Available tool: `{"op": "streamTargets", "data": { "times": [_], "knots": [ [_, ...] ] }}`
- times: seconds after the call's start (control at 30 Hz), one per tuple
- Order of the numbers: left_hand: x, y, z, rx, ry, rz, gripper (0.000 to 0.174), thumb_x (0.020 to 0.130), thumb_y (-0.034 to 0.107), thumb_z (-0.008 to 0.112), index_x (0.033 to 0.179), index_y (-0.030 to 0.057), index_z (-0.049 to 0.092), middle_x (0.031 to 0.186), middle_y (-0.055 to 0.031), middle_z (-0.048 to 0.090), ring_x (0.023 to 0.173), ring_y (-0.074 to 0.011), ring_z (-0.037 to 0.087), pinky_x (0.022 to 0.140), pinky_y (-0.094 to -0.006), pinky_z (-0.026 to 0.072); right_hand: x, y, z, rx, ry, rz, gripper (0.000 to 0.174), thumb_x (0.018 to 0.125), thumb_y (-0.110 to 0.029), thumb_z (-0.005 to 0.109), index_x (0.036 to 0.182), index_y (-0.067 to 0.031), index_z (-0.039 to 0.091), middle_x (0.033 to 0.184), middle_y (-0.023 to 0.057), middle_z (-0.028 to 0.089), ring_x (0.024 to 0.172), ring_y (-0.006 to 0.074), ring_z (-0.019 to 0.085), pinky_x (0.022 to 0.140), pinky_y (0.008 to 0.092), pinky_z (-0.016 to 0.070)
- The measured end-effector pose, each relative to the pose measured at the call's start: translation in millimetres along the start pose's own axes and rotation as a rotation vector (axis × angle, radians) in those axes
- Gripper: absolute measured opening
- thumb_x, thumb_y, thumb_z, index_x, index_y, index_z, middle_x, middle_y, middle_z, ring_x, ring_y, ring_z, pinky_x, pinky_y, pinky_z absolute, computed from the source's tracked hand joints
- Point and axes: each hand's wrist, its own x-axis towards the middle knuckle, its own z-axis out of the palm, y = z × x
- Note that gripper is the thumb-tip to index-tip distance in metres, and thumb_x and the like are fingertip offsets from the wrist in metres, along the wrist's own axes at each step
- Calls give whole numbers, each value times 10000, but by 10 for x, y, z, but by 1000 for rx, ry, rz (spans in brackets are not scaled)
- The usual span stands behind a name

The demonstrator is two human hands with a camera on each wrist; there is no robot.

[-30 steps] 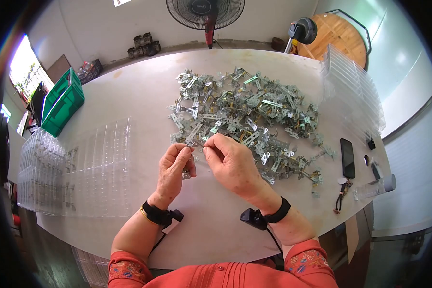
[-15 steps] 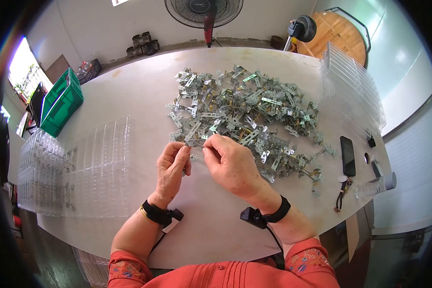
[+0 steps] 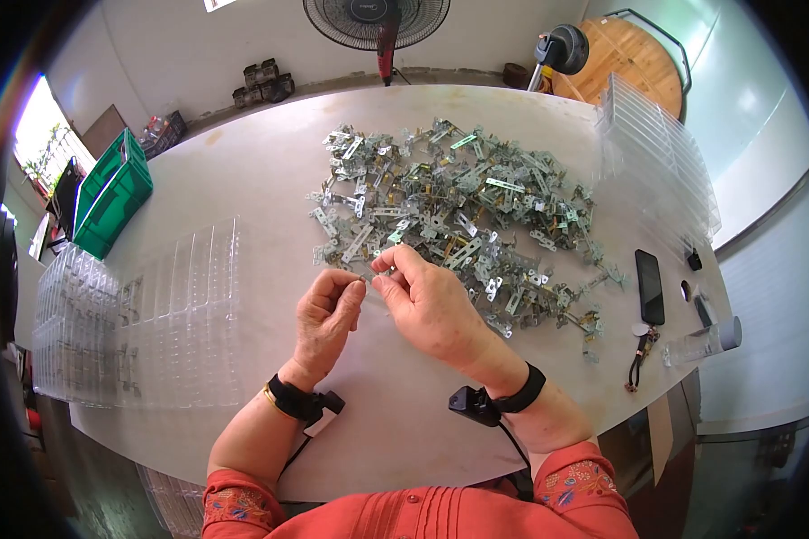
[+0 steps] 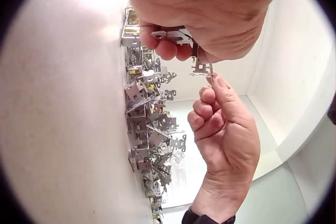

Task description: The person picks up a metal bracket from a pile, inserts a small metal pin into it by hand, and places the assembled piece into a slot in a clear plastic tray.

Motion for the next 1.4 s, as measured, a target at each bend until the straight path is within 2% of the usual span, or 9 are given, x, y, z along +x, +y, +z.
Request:
{"op": "streamTargets", "data": {
  "times": [0.13,0.23,0.3,0.43,0.53,0.6,0.73,1.0,1.4],
  "knots": [
    [-27,48,45,117,9,39,104,1003,114,679,993,25,627,756,53,562,674,-17,468,593,-207,412,3,62,38,71,1,-49,152,985,-139,647,1074,-18,628,750,107,667,641,190,616,611,326,493],
    [-29,49,43,129,-5,35,105,996,105,683,985,15,629,761,46,581,692,-27,497,607,-218,434,-17,2,-2,17,-11,51,125,981,-145,653,1033,-32,657,793,97,651,663,177,606,623,315,493],
    [-22,-2,39,156,-49,79,108,1015,142,671,1034,41,638,772,65,557,643,-21,471,567,-194,400,-13,73,7,-180,79,-114,97,974,-128,656,1021,-45,673,862,81,628,695,159,589,639,301,493],
    [-34,-6,51,252,-141,152,120,1018,152,668,1032,37,636,778,59,562,641,-28,479,566,-200,411,16,86,33,-36,108,-123,82,969,-113,670,1013,-44,672,911,62,596,730,137,582,644,287,489],
    [-35,32,45,55,-153,-16,135,1030,166,644,1030,31,639,763,47,559,634,-45,506,554,-212,431,42,60,11,9,232,-228,70,977,-110,678,1007,-49,668,852,36,592,697,100,544,617,270,463],
    [8,80,-6,-204,-83,-179,165,1042,189,615,1024,28,643,740,22,567,609,-75,533,527,-226,436,47,50,-26,144,204,-145,58,990,-119,675,1005,-63,666,743,-6,570,642,70,484,570,256,423],
    [73,37,-76,-423,12,-245,202,1045,229,596,1037,31,639,727,-18,583,545,-115,529,496,-239,406,17,21,-37,108,163,-52,67,1001,-132,666,1016,-66,661,656,-13,551,586,61,437,527,260,392],
    [79,37,-74,-491,39,-243,191,1049,221,591,1038,35,634,718,-15,570,536,-126,527,491,-249,401,-6,1,-3,-90,63,11,104,986,-158,657,1032,-65,662,676,116,634,527,214,563,517,342,442],
    [65,3,-67,-396,10,-138,153,1044,193,606,1025,42,617,769,-10,579,599,-105,547,496,-242,426,-14,-24,-37,-215,69,-31,111,986,-168,635,989,-57,639,709,123,662,604,291,648,564,385,478]
  ]
}}
